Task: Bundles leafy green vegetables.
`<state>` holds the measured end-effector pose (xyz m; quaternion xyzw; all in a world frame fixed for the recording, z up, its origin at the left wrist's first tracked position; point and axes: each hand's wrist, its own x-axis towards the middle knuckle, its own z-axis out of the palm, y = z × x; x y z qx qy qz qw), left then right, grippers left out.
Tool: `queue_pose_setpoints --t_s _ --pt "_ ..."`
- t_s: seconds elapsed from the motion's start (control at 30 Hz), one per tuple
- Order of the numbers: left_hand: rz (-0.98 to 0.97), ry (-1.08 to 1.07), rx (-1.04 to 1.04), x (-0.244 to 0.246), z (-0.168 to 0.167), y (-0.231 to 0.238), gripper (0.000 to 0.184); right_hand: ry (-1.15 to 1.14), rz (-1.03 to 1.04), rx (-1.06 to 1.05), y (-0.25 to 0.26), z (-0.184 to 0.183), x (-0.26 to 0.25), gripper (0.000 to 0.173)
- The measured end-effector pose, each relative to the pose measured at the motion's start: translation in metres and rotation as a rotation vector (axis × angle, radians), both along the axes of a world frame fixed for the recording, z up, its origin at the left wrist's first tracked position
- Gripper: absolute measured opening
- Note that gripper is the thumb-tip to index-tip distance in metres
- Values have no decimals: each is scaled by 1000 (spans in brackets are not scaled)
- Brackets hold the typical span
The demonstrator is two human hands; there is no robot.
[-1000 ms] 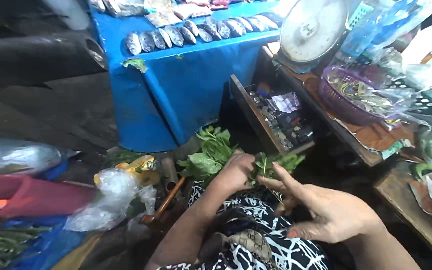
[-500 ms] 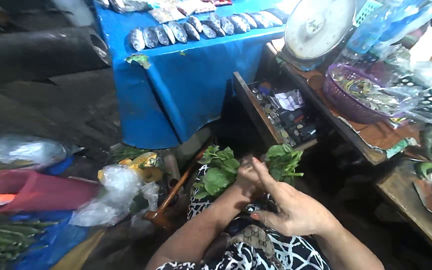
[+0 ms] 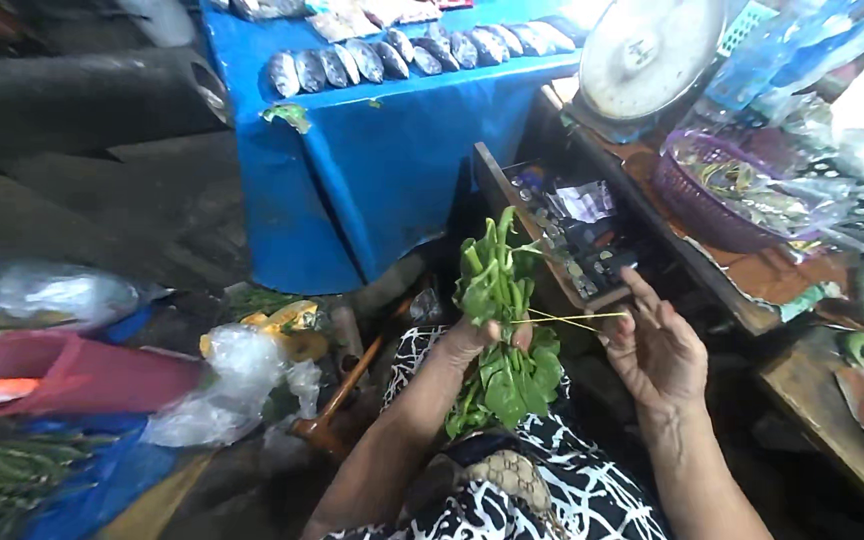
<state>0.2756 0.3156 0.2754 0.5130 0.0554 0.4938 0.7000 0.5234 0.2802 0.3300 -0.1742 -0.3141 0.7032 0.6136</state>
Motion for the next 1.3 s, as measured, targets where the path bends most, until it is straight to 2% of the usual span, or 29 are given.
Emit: queue_pose_setpoints --t_s 0.07,0.13,0.17,0.23,0.3,0.33,0.4,0.47,0.57,0.73,0.93,1.03,1.13,1.2,1.3 --pt "-26 -38 54 7 2 -1 69 91 -7 2 -1 13 -5 52" --pt "-20 -38 25 12 11 -5 72 134 28 26 -3 22 -8 66" --pt "-15 -38 -15 13 15 -8 64 120 64 59 -3 24 -9 73" --pt "3 -2 -79 14 19 -12 34 83 148 118 -4 26 -11 85" --pt "94 108 -123 14 28 -21 15 46 214 135 -6 26 -13 89" --pt "177 190 -168 14 41 -32 15 27 237 129 -8 26 -15 91" --pt "268 375 -226 10 72 -54 31 19 254 88 -13 27 -16 95" --pt "233 426 -195 7 62 -48 44 26 253 82 -19 32 -13 97" --pt "245 714 -25 4 62 -41 58 40 178 97 -26 46 -4 92" --pt "159 1042 141 8 82 -34 56 59 185 201 -22 53 4 93" --pt "6 1259 255 8 98 -24 52 -301 278 429 -16 66 14 94" --pt "-26 1226 246 6 103 -24 52 -311 280 454 -15 73 18 91" --pt "-41 1089 47 -2 94 -28 59 -382 262 448 -26 71 12 94" --pt "-73 1217 24 0 92 -26 59 -417 309 487 -37 59 3 99" --pt "-104 1485 218 13 82 -21 41 -480 281 503 -38 44 -9 105"
